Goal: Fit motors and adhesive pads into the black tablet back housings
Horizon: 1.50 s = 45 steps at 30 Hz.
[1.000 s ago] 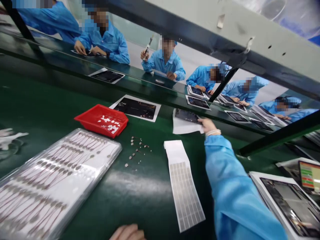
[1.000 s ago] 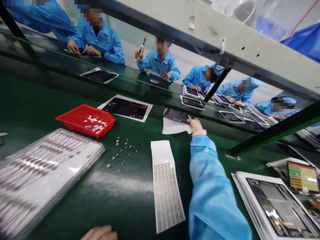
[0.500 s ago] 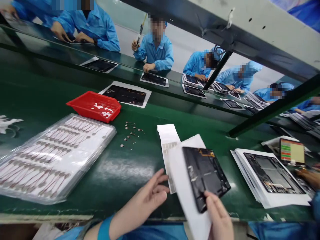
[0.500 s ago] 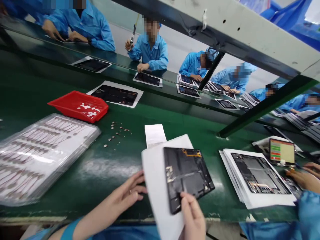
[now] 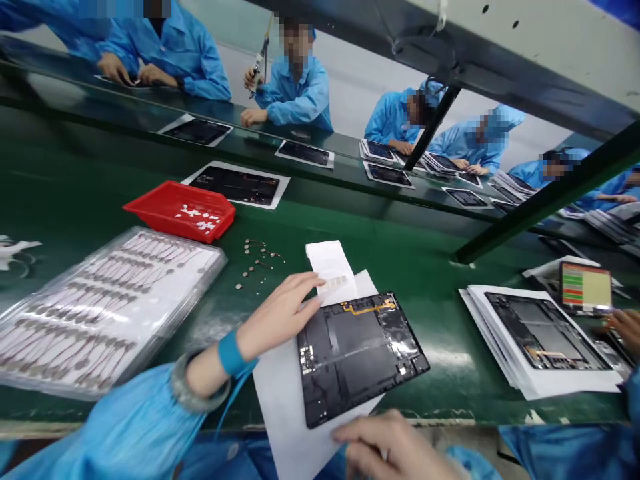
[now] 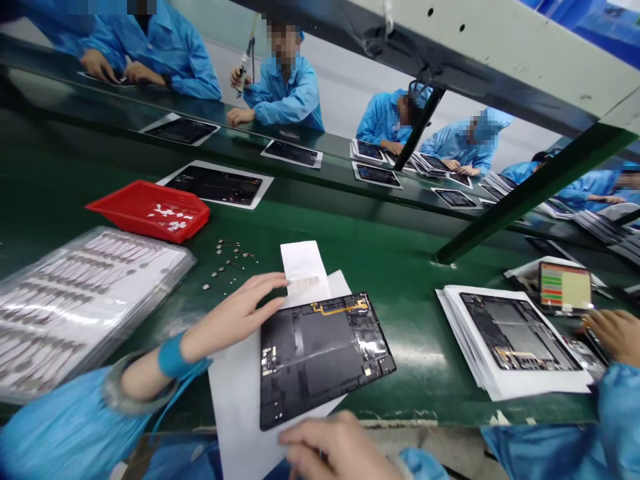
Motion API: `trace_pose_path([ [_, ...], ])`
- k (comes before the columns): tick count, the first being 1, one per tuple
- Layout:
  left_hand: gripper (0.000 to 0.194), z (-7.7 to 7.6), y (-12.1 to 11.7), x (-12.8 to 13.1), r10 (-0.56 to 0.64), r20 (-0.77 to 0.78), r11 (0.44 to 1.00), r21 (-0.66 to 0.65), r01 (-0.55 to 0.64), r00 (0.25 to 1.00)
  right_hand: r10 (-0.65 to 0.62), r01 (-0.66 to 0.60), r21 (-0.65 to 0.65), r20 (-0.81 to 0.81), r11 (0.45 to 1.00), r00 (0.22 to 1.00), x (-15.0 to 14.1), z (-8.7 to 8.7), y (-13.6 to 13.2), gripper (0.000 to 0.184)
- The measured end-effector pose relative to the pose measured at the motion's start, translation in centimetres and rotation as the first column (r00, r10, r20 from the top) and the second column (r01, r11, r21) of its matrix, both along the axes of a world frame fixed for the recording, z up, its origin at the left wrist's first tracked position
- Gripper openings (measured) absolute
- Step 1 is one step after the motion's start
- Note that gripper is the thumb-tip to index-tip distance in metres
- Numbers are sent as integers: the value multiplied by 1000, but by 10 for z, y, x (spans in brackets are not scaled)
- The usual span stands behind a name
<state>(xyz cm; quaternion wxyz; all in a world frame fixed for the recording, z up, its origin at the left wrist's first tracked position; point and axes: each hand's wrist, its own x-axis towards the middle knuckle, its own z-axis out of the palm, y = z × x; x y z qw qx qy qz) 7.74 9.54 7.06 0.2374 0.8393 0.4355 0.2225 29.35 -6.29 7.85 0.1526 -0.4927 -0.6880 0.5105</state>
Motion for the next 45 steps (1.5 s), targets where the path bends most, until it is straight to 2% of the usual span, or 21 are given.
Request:
trace_pose_path([
  [2,32,2,22,20,-41,-56,996,83,45,998,-1,-2,87,39,996,999,5,10,27,29],
  [4,29,-3,42,39,-66,-92,992,99,75,994,-68,39,248,111,968,991,10,10,60,28],
  [5,28,-7,50,47,-74,-111,992,95,84,991,-125,60,358,160,932,979,14,8,78,28],
  [7,29,-18,64,59,-82,-146,992,79,94,986,-263,72,575,256,815,930,19,-2,116,29],
  [8,29,-23,69,62,-81,-159,993,71,94,984,-315,50,644,304,763,899,22,-8,133,32],
  [10,27,-32,76,65,-74,-173,995,60,86,982,-358,-21,688,403,725,842,24,-20,163,38],
  [12,26,-36,81,65,-63,-180,996,55,74,982,-352,-67,665,475,744,807,25,-29,182,36],
  [14,25,-37,83,64,-53,-185,997,52,63,981,-348,-70,638,505,767,789,26,-34,189,25],
  [16,24,-37,84,64,-45,-186,997,55,56,982,-339,-69,616,521,785,783,29,-34,186,19],
  [20,19,-36,79,64,-42,-149,994,92,56,988,-305,-75,581,529,811,792,36,-25,177,22],
  [23,12,-34,73,62,-41,-95,989,141,54,995,-323,-8,582,463,813,825,34,-24,180,18],
  [26,13,-33,70,60,-41,-38,982,183,48,998,-321,90,552,338,829,885,28,-30,189,14],
  [28,12,-32,67,58,-31,2,978,205,30,1000,-324,156,517,253,842,911,26,-36,194,18],
  [30,25,-32,64,57,31,48,974,222,-41,998,-339,228,465,168,855,926,26,-41,197,23],
  [33,57,-34,60,56,217,117,949,209,-238,969,-357,319,356,45,878,933,28,-45,196,31],
  [35,62,-37,61,55,286,143,937,167,-308,948,-371,360,288,-20,887,929,29,-45,195,35],
  [37,51,-40,64,53,271,149,950,118,-289,951,-387,392,236,-69,889,920,28,-45,194,36],
  [41,16,-39,72,48,210,124,973,71,-220,970,-408,427,175,-134,887,903,26,-45,193,35],
  [45,21,-30,64,51,166,95,970,165,-180,981,-407,431,154,-162,889,899,25,-43,193,33],
])
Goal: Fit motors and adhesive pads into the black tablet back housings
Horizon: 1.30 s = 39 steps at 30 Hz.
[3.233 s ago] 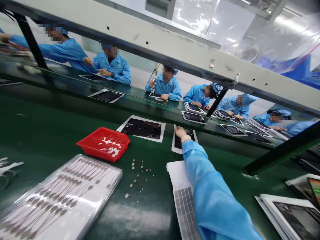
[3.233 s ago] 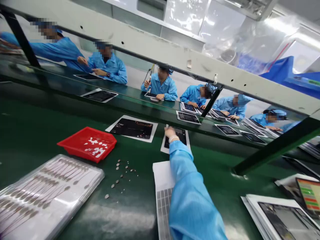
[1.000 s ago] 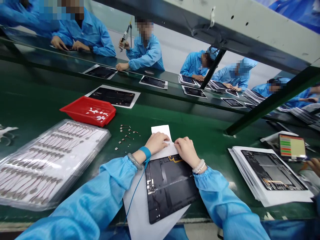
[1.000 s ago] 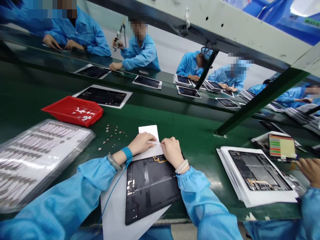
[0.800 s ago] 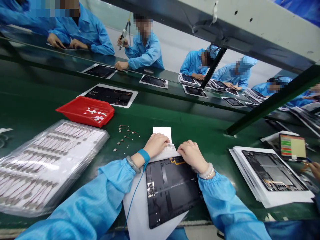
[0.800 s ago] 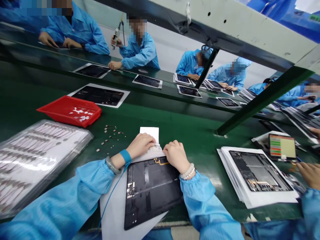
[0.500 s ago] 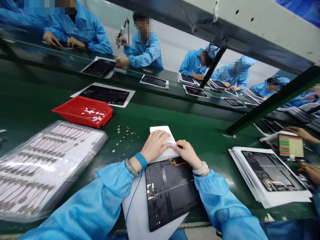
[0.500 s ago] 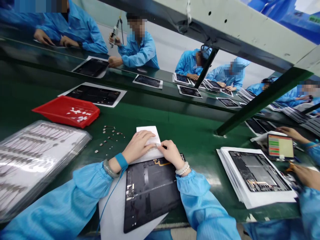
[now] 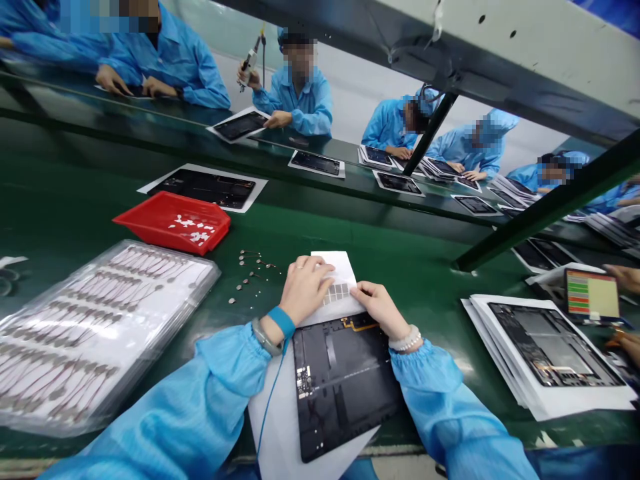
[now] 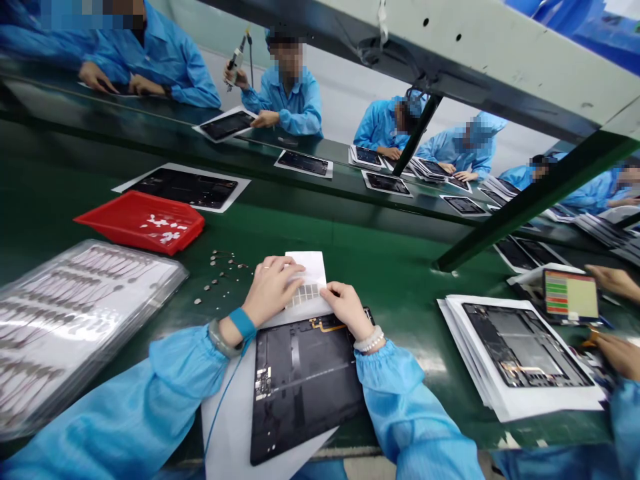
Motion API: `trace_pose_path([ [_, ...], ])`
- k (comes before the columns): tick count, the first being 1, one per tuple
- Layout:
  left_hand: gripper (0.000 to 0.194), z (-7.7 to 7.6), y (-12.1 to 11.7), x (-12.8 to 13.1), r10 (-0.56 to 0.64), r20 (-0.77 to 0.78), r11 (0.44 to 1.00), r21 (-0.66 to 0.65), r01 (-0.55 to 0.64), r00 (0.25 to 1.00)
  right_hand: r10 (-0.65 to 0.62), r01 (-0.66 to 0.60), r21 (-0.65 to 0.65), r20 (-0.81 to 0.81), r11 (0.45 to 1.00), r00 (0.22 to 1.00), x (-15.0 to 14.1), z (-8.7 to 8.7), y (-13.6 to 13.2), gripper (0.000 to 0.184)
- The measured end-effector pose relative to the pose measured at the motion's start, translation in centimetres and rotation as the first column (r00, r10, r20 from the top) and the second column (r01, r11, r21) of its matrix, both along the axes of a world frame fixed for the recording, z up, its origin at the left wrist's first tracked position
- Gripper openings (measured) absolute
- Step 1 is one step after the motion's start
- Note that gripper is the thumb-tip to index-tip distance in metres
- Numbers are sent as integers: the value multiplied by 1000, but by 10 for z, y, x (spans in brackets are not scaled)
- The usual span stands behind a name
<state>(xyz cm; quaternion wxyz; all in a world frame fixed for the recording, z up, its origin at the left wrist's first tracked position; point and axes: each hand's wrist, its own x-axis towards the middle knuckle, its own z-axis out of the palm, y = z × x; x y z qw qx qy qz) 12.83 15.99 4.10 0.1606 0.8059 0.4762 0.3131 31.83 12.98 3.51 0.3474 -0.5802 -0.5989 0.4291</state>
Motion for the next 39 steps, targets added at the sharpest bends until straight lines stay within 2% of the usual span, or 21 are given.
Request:
trace_pose_path([
  [2,26,3,-5,4,-74,-27,996,40,75,997,14,-14,5,-5,1000,1000,-1,2,-1,31],
  [4,22,2,-7,9,-142,-51,989,43,144,989,31,-31,16,-1,999,1000,-1,3,-1,29],
  [7,9,-2,-3,12,-164,-69,986,17,165,984,49,-50,37,26,998,998,-1,2,-1,29],
  [12,17,-7,5,9,-209,-105,978,-4,210,972,37,-51,116,124,992,992,2,-4,1,24],
  [17,18,-3,6,6,-267,-135,963,3,270,954,-8,-63,270,257,961,966,5,10,-4,16],
  [19,19,-2,6,6,-280,-147,959,5,284,949,-7,-159,355,424,921,905,2,21,-7,15],
  [20,19,-1,5,6,-284,-153,958,6,288,947,-13,-227,386,530,894,848,0,26,-8,15],
  [23,20,-2,5,7,-281,-169,958,9,286,945,-61,-409,384,787,828,614,-12,38,-9,12],
  [25,22,-4,7,7,-274,-178,960,6,280,945,-88,-496,358,869,791,486,-19,43,-10,13],
  [27,18,-5,9,5,-267,-176,963,-2,270,948,-110,-560,368,891,743,440,-23,44,-13,19],
  [28,16,-4,9,4,-263,-170,964,-6,266,950,-120,-563,398,877,725,466,-23,44,-16,20],
  [29,22,-3,9,2,-260,-159,965,-8,262,952,-133,-530,449,838,719,529,-22,44,-20,20],
  [30,34,0,7,0,-257,-146,966,-7,258,955,-154,-452,516,765,728,625,-21,44,-25,19],
  [32,58,10,-4,-5,-254,-112,967,-6,255,961,-185,-180,588,506,788,843,-18,44,-38,16],
  [33,62,16,-12,-9,-255,-95,967,-9,255,962,-183,-34,550,335,835,924,-17,44,-46,15],
  [34,61,22,-22,-12,-259,-80,966,-15,259,963,-170,78,462,159,883,973,-18,44,-54,15],
  [36,42,33,-46,-18,-274,-39,960,-64,271,961,-129,160,236,-142,958,981,-24,44,-70,18],
  [38,21,39,-69,-23,-267,62,945,-181,273,962,-118,147,67,-328,987,937,-34,42,-84,21],
  [39,18,40,-79,-26,-246,120,933,-241,269,962,-123,138,13,-380,990,917,-39,40,-90,21],
])
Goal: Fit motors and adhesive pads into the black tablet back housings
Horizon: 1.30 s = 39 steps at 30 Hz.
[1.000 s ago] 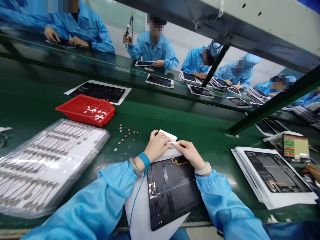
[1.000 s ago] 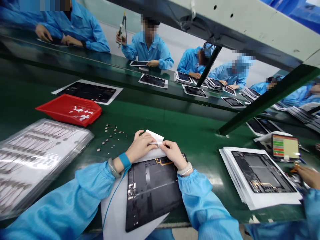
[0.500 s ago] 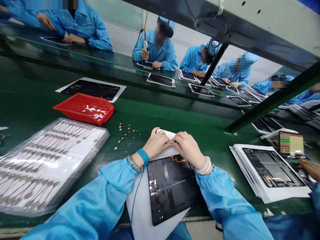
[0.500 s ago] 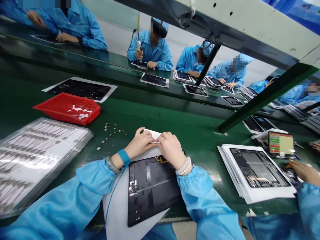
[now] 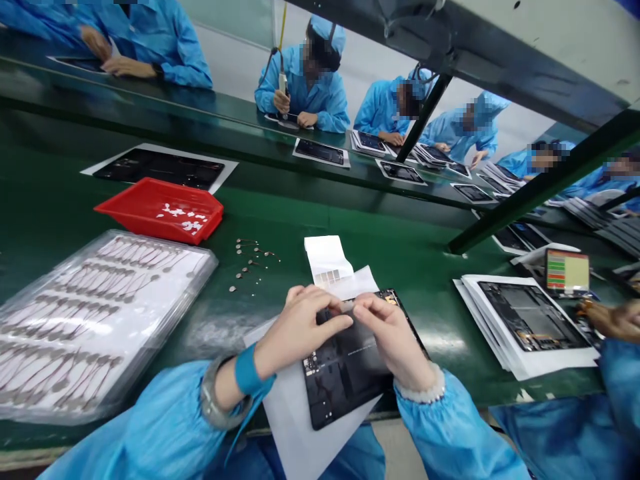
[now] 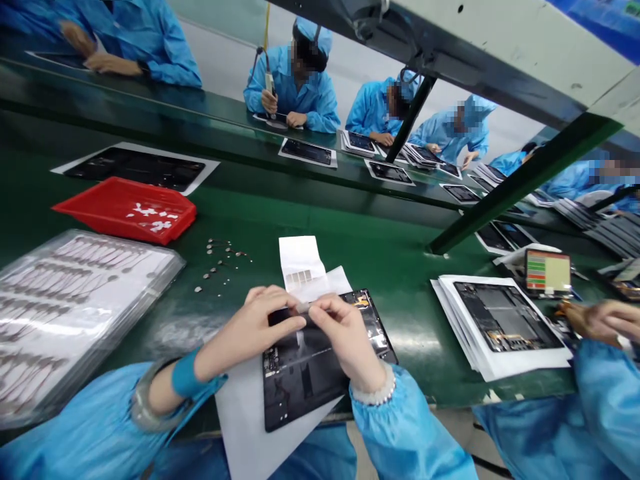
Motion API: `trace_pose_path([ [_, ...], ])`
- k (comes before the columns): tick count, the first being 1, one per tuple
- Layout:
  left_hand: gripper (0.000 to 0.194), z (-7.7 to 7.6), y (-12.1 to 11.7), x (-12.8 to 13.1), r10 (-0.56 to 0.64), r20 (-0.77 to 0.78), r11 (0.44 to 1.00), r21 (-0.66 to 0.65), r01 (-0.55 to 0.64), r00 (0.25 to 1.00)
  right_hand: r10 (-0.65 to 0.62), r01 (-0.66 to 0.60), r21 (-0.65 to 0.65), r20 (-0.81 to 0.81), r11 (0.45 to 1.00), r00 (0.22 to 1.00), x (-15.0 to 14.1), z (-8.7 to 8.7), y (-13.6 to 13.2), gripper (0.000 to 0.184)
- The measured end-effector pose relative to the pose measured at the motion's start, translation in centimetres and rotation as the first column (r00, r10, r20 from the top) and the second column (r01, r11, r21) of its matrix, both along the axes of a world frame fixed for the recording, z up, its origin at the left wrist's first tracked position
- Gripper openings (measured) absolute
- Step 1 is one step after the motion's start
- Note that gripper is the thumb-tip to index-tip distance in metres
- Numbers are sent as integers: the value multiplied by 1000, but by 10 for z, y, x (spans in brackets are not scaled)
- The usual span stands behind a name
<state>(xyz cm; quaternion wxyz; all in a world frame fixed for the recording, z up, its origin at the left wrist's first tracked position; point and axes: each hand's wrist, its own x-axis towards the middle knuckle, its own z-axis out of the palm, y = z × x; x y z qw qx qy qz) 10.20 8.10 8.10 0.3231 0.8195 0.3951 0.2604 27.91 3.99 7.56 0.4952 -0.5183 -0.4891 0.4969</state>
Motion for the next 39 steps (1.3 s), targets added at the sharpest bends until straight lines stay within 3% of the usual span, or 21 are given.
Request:
trace_pose_path([
  [4,23,-4,-22,-12,46,89,984,-177,-30,995,47,-47,-48,-13,998,999,-13,-10,-15,19],
  [8,24,-10,-31,-24,70,56,977,-204,-58,996,5,-35,104,281,994,960,-16,-17,-22,16],
  [11,24,-13,-40,-31,76,23,978,-197,-70,997,-7,-56,154,382,986,924,-21,-17,-26,15],
  [15,26,-18,-51,-38,43,-13,993,-110,-44,999,117,-168,97,396,981,911,-29,-18,-29,17],
  [18,19,-27,-58,-45,87,-67,994,71,-83,994,75,-126,96,421,987,904,-29,-22,-30,17],
  [22,27,-47,-75,-52,21,-199,925,377,57,980,17,-78,81,579,994,815,-27,-30,-35,15],
  [24,33,-56,-87,-52,-8,-236,887,447,116,972,29,-88,57,654,994,756,-29,-33,-38,17],
  [29,31,-64,-104,-49,-61,-207,877,455,151,977,29,-91,46,727,995,687,-37,-35,-44,18],
  [34,25,-66,-93,-52,22,-244,882,461,96,970,1,-65,56,752,996,659,-41,-38,-44,15],
  [39,27,-68,-90,-53,14,-268,881,458,115,963,-20,-39,60,766,997,643,-43,-39,-42,16],
])
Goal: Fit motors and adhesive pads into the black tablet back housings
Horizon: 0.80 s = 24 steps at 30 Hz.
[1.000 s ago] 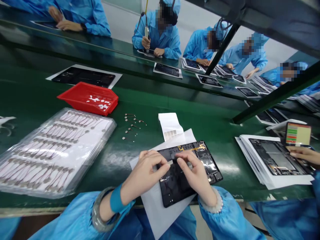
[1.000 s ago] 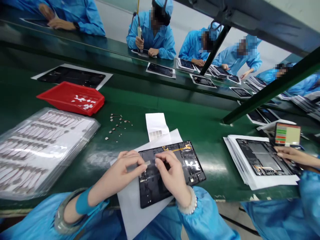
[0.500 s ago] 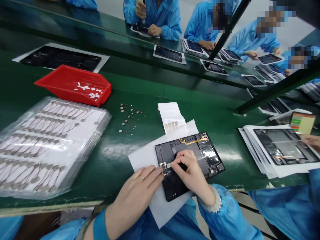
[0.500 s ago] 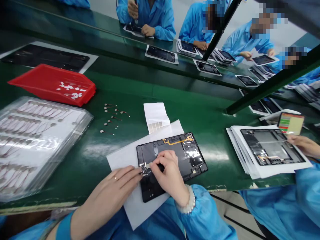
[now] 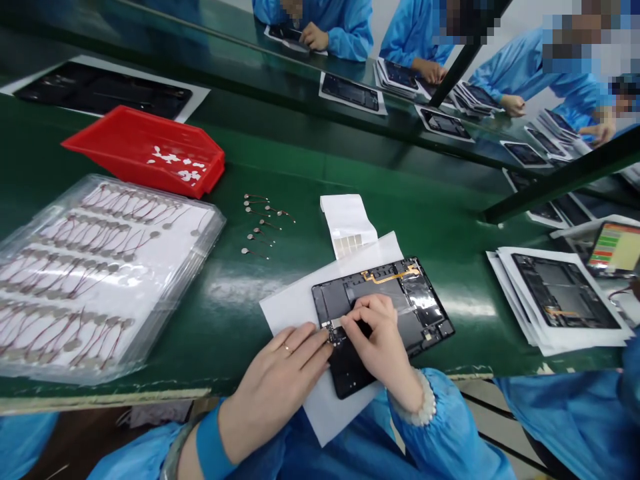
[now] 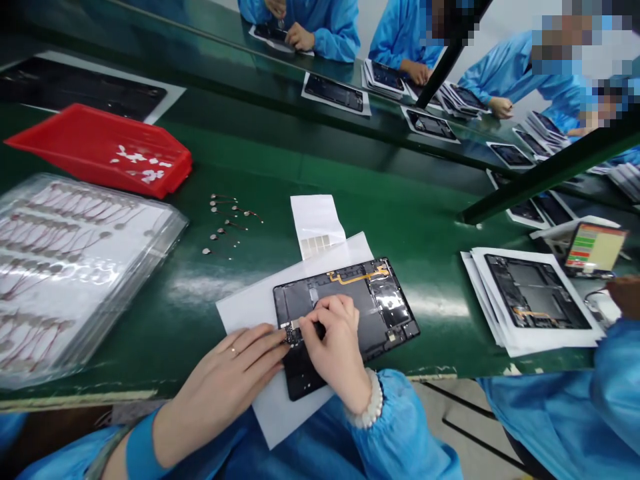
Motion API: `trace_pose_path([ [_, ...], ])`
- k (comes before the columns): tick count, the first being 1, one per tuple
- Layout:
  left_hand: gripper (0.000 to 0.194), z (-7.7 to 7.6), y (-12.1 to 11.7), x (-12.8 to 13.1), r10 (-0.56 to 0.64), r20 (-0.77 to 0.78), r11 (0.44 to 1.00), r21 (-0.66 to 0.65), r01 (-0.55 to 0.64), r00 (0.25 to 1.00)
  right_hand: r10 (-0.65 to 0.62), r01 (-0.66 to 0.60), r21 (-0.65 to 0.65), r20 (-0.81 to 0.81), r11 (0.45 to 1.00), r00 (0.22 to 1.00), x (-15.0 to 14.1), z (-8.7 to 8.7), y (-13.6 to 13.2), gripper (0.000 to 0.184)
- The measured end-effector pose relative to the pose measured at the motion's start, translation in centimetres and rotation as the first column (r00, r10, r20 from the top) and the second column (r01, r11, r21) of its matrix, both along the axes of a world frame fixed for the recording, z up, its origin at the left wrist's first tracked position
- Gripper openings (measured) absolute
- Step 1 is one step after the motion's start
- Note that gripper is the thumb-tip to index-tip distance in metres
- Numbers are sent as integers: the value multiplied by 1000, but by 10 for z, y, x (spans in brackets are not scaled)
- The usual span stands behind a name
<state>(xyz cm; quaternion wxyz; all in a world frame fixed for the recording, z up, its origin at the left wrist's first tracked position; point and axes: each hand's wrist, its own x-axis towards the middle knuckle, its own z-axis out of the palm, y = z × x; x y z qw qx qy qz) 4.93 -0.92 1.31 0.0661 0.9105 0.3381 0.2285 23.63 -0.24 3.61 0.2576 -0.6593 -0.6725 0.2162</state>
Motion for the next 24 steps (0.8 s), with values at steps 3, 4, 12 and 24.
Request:
trace_pose_path([
  [3,23,-1,-2,0,-6,-9,1000,-15,6,1000,-1,1,-7,1,1000,1000,0,0,0,16],
  [4,22,-2,-2,0,-5,-9,1000,-21,5,1000,-2,2,-8,2,1000,1000,0,0,-1,16],
  [12,23,-2,-1,-1,-6,14,999,-34,7,1000,-1,1,-7,14,1000,1000,-1,0,-1,16],
  [24,24,0,1,-2,-41,-89,999,-7,40,995,6,-6,-1,37,1000,999,-1,0,-1,16],
])
